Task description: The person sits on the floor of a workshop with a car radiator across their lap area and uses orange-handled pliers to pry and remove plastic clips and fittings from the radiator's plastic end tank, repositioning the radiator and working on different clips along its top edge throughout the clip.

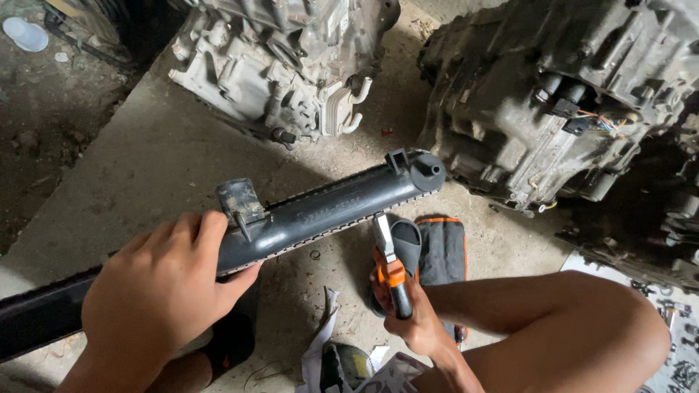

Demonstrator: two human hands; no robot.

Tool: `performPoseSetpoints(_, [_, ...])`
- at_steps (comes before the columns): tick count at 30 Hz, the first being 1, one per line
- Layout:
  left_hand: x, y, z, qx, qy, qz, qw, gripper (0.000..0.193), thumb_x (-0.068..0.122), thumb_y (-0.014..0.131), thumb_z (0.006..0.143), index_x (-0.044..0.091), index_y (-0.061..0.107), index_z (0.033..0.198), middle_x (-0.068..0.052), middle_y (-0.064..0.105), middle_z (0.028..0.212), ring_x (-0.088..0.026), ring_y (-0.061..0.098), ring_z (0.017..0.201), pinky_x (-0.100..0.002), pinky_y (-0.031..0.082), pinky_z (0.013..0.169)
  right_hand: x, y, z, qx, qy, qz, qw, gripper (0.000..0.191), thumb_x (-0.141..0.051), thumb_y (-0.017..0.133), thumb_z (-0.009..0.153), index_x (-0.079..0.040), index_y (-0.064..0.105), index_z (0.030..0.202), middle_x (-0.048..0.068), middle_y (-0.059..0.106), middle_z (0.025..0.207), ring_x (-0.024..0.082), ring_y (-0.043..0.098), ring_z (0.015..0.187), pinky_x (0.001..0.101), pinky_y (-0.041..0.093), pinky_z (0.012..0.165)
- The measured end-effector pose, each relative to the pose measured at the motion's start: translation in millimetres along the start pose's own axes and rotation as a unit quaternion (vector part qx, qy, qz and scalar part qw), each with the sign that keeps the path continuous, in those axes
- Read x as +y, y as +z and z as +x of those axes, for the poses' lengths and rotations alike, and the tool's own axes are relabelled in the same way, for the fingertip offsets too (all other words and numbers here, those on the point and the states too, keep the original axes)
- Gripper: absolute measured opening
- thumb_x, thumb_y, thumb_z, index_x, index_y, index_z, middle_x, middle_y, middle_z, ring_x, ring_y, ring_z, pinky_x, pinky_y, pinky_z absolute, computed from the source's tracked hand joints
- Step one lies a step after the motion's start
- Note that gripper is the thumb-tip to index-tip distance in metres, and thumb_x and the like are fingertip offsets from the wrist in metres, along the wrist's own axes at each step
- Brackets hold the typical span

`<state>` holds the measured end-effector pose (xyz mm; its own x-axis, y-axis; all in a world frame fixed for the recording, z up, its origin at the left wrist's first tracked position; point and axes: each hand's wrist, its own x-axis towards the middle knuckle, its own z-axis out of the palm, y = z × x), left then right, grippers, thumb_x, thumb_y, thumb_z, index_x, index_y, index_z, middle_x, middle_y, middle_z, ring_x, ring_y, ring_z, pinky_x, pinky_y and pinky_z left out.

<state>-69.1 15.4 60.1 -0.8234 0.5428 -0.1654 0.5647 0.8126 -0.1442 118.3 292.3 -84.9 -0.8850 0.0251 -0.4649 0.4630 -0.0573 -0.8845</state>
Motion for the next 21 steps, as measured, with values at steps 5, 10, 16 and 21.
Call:
performPoseSetpoints(5, [-0.9,0.8,-1.0,0.032,0.017,-0.018,0.999,0.051,0.063,0.071,0.084,0.014,0.057,0.088,-0.003,0.066,0.073,-0.020,0.072,0.065,-0.032,0.061,0.061,-11.5,3.2,-4.2,0.010,0.007,-0.030,0.999,0.066,0.011,0.060,0.061,-0.008,0.054,0.124,-0.001,0.052,0.097,0.009,0.052,0.086,0.0244,0.046,0.073])
performPoseSetpoints(10, [-1.5,1.2,-0.9,0.013,0.013,-0.020,1.000,0.052,0.063,0.072,0.082,0.014,0.057,0.090,-0.003,0.065,0.073,-0.019,0.071,0.064,-0.032,0.060,0.061,-25.5,5.7,-9.9,0.006,0.044,-0.051,0.998,0.057,0.009,0.060,0.063,-0.007,0.056,0.118,0.001,0.049,0.089,0.011,0.047,0.076,0.0253,0.039,0.064])
performPoseSetpoints(16, [-0.8,2.9,-1.0,0.074,0.029,-0.010,0.997,0.052,0.062,0.072,0.080,0.013,0.058,0.090,-0.003,0.065,0.073,-0.020,0.072,0.065,-0.032,0.060,0.060,-26.6,4.1,-16.3,-0.010,0.048,-0.018,0.999,0.049,0.008,0.058,0.063,-0.004,0.055,0.111,0.002,0.047,0.086,0.012,0.046,0.075,0.0272,0.038,0.061])
performPoseSetpoints(21, [1.2,1.2,-1.7,0.057,0.015,0.020,0.998,0.053,0.066,0.068,0.083,0.016,0.057,0.092,-0.002,0.067,0.074,-0.020,0.072,0.065,-0.033,0.061,0.060,-22.9,-1.8,-22.6,-0.045,-0.013,-0.003,0.999,0.044,0.009,0.056,0.064,0.001,0.052,0.107,0.003,0.045,0.089,0.014,0.043,0.080,0.0275,0.039,0.068])
